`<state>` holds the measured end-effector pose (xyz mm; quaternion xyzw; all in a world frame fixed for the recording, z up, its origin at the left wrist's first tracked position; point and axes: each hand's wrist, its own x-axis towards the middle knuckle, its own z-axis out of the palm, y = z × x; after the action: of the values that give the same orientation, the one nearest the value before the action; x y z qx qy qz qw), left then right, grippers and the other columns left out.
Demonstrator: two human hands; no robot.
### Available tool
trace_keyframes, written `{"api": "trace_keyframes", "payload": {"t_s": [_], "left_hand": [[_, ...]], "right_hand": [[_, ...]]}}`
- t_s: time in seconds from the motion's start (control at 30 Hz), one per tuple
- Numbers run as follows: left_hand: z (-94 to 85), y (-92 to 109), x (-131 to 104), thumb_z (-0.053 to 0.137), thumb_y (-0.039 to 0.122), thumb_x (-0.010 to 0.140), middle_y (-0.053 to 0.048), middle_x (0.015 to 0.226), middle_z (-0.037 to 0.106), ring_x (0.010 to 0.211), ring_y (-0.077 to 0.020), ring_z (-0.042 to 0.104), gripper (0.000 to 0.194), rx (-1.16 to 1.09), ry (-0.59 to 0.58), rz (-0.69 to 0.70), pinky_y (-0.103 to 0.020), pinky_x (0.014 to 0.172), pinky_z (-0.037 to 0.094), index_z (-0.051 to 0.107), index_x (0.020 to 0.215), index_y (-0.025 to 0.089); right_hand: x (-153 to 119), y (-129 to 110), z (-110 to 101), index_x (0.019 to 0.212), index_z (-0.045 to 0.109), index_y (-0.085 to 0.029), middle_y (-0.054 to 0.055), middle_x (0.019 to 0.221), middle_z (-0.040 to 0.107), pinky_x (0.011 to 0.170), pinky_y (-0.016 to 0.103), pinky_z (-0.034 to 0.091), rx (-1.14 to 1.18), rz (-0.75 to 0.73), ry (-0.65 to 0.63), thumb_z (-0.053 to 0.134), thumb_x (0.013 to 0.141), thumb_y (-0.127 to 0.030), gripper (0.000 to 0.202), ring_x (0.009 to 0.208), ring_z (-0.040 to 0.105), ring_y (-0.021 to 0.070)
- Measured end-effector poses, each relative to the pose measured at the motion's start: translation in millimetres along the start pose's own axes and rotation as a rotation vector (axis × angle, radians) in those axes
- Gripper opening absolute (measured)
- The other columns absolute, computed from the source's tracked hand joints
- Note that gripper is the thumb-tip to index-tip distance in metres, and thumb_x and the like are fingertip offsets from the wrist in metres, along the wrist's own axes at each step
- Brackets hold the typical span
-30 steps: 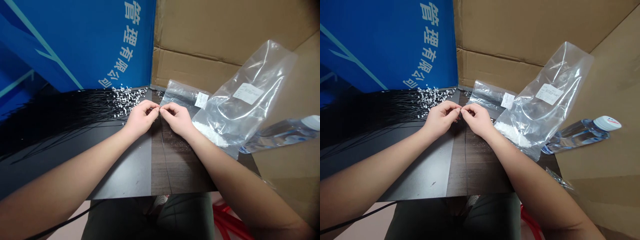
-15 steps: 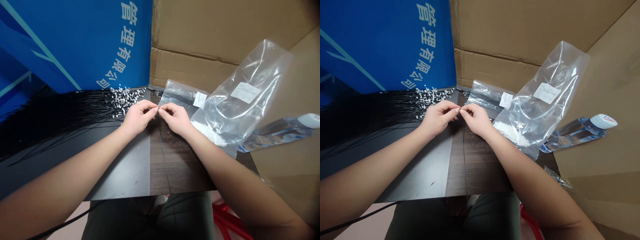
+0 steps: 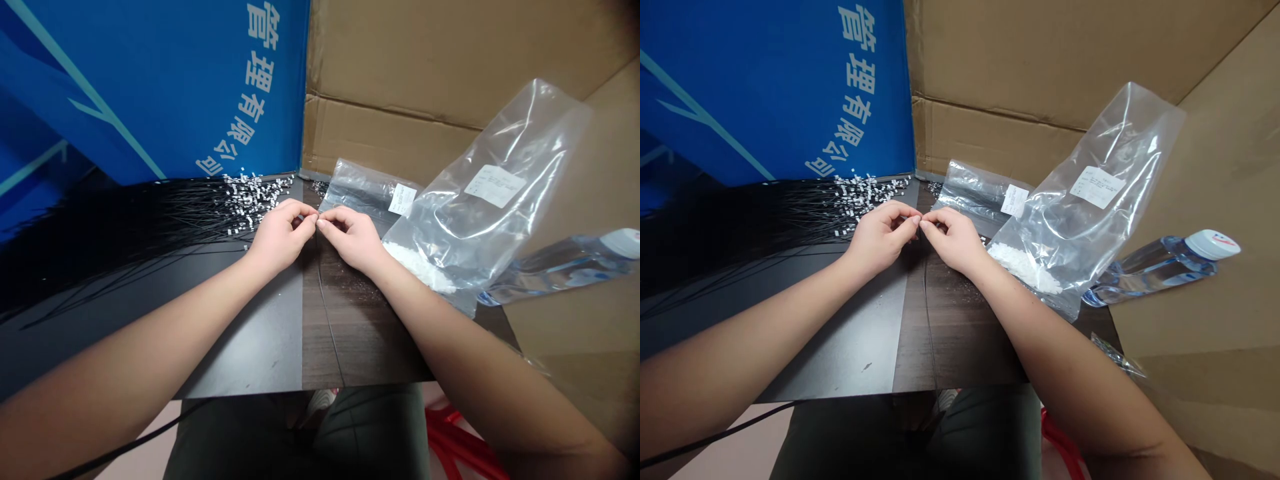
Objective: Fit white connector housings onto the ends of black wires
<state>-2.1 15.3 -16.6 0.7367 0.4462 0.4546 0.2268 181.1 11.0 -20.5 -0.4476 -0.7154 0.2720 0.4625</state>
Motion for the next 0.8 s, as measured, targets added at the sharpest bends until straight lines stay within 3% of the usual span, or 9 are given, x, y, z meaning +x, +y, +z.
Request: {"api": "trace_keyframes", "payload": {"t_s": [0.37, 0.63, 0.8], "left_hand": [[1.1, 1.0, -1.2, 0.063, 0.025, 0.094, -0.003, 0.095, 0.071, 0.086, -0.0185, 0.065, 0.011, 0.009, 0.034, -0.016, -0.034, 0.082, 0.052, 0.072, 0.09, 0.019], [3.2, -0.2, -0.1, 0.065, 0.028, 0.092, -0.006, 0.096, 0.072, 0.093, -0.0204, 0.066, 0.013, -0.118, 0.042, -0.073, -0.033, 0.078, 0.053, 0.073, 0.091, 0.019], [4.8, -0.4, -0.4, 0.068, 0.032, 0.091, -0.005, 0.086, 0.072, 0.074, -0.0167, 0.063, 0.017, -0.285, 0.018, -0.191, -0.03, 0.066, 0.052, 0.073, 0.094, 0.017]], "right_hand": [[1.9, 3.3, 3.3, 0.084, 0.077, -0.018, 0.002, 0.083, 0.074, 0.074, 0.033, 0.049, 0.338, 0.216, -0.033, 0.079, 0.082, -0.045, 0.028, 0.072, 0.059, 0.0145], [2.2, 0.8, 3.3, 0.085, 0.078, -0.018, 0.004, 0.088, 0.078, 0.079, 0.034, 0.052, 0.319, 0.225, -0.087, 0.083, 0.075, -0.04, 0.025, 0.08, 0.065, 0.0179], [2.2, -0.5, 3.1, 0.08, 0.077, -0.018, 0.003, 0.083, 0.076, 0.075, 0.033, 0.049, 0.258, 0.239, -0.071, 0.079, 0.077, -0.04, 0.022, 0.076, 0.063, 0.0169]]}}
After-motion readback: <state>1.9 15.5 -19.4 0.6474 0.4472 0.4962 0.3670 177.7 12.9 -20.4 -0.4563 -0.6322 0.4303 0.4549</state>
